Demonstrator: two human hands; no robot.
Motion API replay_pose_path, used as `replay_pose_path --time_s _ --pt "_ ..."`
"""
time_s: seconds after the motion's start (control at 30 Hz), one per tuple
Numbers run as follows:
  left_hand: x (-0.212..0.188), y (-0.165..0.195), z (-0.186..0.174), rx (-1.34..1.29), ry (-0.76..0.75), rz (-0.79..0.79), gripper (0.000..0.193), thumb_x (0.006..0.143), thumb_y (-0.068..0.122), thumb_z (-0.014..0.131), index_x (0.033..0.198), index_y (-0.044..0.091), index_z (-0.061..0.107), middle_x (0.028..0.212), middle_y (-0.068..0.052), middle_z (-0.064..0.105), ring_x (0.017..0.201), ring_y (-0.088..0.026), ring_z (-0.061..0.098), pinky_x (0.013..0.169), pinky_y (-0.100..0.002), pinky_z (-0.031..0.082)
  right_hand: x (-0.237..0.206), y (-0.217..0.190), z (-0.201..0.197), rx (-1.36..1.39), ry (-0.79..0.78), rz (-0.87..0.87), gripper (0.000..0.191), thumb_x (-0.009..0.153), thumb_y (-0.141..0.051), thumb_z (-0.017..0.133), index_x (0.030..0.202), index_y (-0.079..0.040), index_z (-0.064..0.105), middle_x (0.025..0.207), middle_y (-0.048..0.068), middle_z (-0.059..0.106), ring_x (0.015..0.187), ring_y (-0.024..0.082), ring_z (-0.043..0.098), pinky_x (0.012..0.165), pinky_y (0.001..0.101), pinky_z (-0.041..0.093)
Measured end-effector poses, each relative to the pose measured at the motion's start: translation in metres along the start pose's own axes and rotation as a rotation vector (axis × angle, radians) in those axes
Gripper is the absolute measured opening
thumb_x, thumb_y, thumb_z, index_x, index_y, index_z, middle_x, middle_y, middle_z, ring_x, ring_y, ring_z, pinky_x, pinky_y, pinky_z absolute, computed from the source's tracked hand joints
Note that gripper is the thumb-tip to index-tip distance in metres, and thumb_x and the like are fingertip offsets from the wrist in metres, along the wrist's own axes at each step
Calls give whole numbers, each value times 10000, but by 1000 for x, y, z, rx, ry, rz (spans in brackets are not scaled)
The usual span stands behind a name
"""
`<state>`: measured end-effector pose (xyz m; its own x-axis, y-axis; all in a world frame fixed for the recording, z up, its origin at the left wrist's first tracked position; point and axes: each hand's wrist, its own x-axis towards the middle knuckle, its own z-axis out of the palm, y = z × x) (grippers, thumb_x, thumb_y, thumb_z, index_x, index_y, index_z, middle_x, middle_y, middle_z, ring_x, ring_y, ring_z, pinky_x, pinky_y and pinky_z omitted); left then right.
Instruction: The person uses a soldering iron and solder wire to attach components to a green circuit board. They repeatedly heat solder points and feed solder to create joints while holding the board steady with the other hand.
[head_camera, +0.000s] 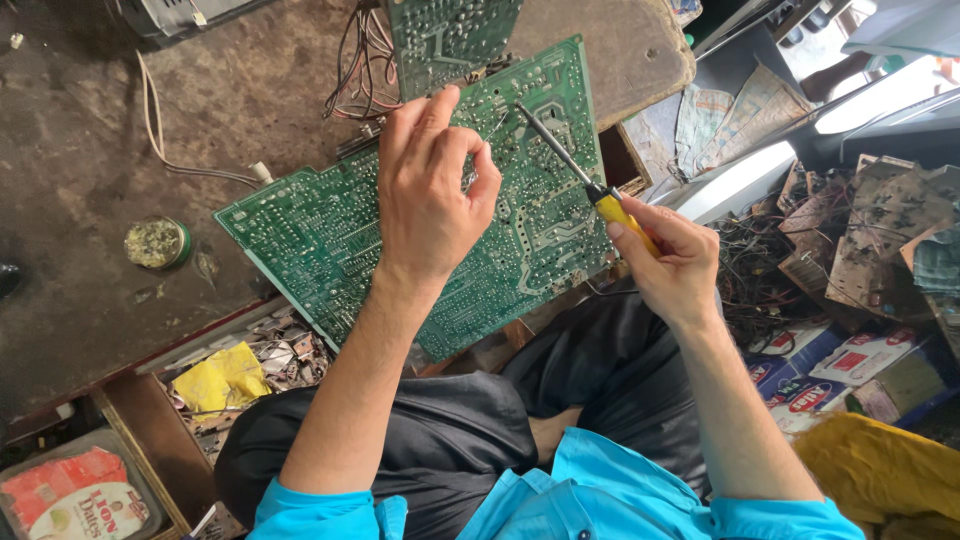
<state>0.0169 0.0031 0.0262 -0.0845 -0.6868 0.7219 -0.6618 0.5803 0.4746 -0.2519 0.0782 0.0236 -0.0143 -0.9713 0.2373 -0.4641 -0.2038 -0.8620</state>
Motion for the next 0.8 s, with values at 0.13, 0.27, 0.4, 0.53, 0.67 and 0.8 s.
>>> replay_pose_path --time_s 0.13,0.27,0.4,0.53,0.67,0.8 --pt "1 0 0 -3 8 7 164 913 33 754 940 38 592 1348 -209 634 1222 -353 581 1086 -484 480 0 0 -1 -4 0 -9 275 975 -5 756 1247 18 721 1056 86 758 824 54 683 683 191 549" --pt "0 -1 0 1 11 20 165 914 35 756 942 36 593 1353 -217 630 1223 -355 580 1087 -485 479 0 0 0 -8 -2 -9 274 976 -3 755 1248 13 722 1048 83 756 827 54 685 688 192 556" --pt "-1 -1 1 14 14 16 170 906 38 759 943 40 593 1353 -209 630 1230 -359 577 1091 -486 477 0 -2 1 -18 -4 -22 273 980 -6 755 1251 9 722 1039 74 754 817 51 680 678 189 547" --pt "4 0 -4 -2 8 22 167 925 40 764 966 53 603 1328 -172 642 1253 -342 567 1101 -487 469 -1 -7 -8 -214 18 -105 275 956 4 779 1228 16 744 953 70 751 730 67 630 628 202 476" --pt "7 4 -18 -26 49 50 164 964 61 758 997 63 598 1132 -108 689 1061 -294 654 924 -436 539 -9 -16 -18 12 151 -22 297 1007 7 750 1300 24 707 1027 71 750 735 33 586 617 163 420" --pt "10 5 -27 -88 -39 -44 149 1057 89 725 1070 61 579 964 -75 714 832 -260 720 701 -391 551 -19 -26 -23 149 229 -34 300 1052 1 709 1343 45 650 1166 76 737 979 49 687 819 181 537"
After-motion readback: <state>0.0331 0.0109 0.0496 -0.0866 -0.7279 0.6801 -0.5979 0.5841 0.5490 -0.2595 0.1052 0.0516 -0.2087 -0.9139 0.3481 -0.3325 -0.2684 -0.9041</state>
